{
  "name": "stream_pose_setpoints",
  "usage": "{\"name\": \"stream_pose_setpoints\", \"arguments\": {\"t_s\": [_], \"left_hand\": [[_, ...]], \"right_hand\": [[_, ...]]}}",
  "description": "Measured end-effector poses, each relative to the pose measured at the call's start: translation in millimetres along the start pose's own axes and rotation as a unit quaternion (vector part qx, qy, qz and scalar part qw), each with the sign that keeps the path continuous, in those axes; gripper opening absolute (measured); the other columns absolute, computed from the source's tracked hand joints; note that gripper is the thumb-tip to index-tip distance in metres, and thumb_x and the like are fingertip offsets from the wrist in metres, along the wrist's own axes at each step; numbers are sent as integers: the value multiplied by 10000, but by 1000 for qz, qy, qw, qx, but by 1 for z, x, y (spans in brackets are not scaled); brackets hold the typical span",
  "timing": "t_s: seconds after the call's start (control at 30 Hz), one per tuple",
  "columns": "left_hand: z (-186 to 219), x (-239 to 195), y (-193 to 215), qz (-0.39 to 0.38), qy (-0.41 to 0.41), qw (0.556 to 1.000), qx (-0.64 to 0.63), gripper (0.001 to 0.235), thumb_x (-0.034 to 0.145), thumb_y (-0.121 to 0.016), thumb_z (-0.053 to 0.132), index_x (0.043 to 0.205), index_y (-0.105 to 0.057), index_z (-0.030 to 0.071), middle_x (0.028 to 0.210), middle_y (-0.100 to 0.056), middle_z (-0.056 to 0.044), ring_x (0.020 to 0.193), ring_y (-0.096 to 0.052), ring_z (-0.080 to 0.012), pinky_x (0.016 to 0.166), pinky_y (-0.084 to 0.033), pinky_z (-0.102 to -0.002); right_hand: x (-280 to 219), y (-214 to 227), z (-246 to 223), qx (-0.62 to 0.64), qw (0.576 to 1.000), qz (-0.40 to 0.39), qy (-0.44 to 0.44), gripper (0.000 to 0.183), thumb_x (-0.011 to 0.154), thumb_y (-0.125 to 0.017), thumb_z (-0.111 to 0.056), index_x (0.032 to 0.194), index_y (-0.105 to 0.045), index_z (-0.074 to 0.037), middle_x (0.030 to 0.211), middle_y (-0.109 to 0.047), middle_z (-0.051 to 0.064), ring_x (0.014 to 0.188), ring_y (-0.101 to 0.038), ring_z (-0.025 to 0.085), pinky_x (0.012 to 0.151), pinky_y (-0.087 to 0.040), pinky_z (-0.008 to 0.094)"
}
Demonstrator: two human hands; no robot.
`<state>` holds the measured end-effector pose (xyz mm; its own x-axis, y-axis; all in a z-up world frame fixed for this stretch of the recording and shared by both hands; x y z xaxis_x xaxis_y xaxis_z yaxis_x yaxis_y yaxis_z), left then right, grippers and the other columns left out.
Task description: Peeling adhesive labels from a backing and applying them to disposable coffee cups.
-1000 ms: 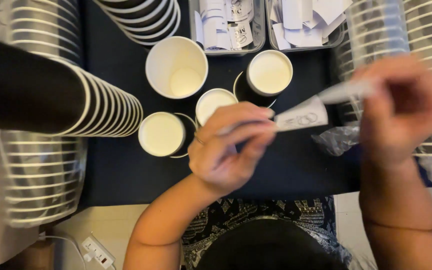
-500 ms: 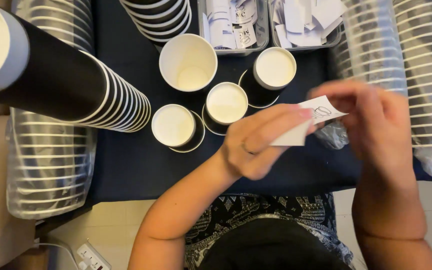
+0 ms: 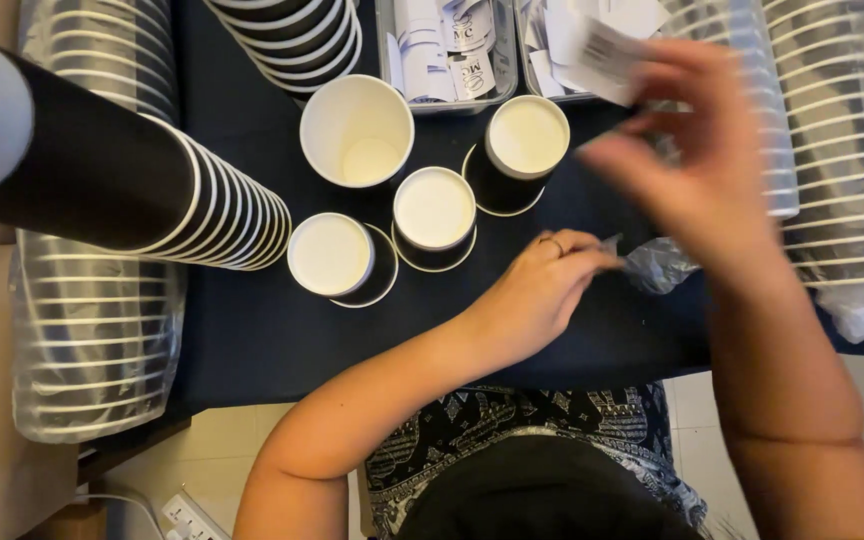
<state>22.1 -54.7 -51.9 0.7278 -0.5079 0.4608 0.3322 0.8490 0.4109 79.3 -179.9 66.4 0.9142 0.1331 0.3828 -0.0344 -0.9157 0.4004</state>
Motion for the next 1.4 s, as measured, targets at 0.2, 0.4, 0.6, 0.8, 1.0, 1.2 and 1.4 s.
{"name": "stream_pose_setpoints", "arguments": {"t_s": [0.2,0.4,0.6,0.8,1.0,1.2,1.4], "left_hand": [[-13,2,-6,-126,122,973,151,545,852,-701,16,1363,-572,156,1398,-451,-237,1003,-631,-485,851,-533,-576],[7,13,20,44,48,942,330,466,819,-838,426,1185,-689,178,1347,-619,-143,1089,-634,-342,805,-561,-433],[10,19,31,38,126,978,-163,329,947,-606,85,1269,-561,38,1265,-668,-186,1212,-659,-325,1072,-484,-404],[-8,1,10,0,173,763,-622,785,851,-733,2,1521,-325,45,1471,-496,-107,1399,-478,-188,1245,-389,-375],[-11,7,16,27,229,741,-631,790,883,-716,222,1517,-321,-35,1530,-476,-227,1393,-506,-315,1246,-404,-479],[-5,19,30,90,130,774,-614,773,973,-734,106,1586,-263,106,1647,-366,-157,1558,-375,-275,1376,-285,-466],[-1,23,40,110,192,833,-507,770,914,-753,141,1539,-313,44,1507,-479,-131,1436,-487,-221,1274,-394,-357]], "right_hand": [[13,-46,15,-122,974,-190,27,1014,827,-894,-91,1601,-241,-143,1418,-586,218,1291,-587,327,1121,-417,416],[-9,-3,29,-16,962,-72,262,920,890,-834,6,1577,-222,25,1531,-407,315,1450,-486,480,1322,-421,594],[-49,-1,2,-56,857,136,494,848,790,-877,-119,1397,-298,-247,1130,-541,264,953,-599,457,835,-545,482],[-55,-44,1,-14,710,435,554,589,749,-754,-94,1243,-443,-176,945,-507,147,774,-440,312,710,-517,474],[-73,-15,10,-37,763,334,553,248,1051,-524,-39,1237,-424,-170,966,-581,145,799,-518,327,704,-526,502],[-55,-3,39,56,914,154,372,1134,594,-864,273,1383,-199,-198,1643,-350,32,1135,-565,358,924,-555,576],[-61,-7,30,-112,958,162,210,1003,764,-873,-133,1432,-129,-216,1034,-514,284,878,-540,386,801,-351,397]]}}
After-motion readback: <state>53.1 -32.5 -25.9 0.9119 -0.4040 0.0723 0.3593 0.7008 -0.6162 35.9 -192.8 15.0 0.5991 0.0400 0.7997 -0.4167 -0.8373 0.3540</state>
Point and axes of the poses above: each hand's wrist, its own x-axis towards the middle knuckle, its own y-axis out of the back of the hand, z = x × y, the point moved 5 cm from there along x, towards the middle knuckle
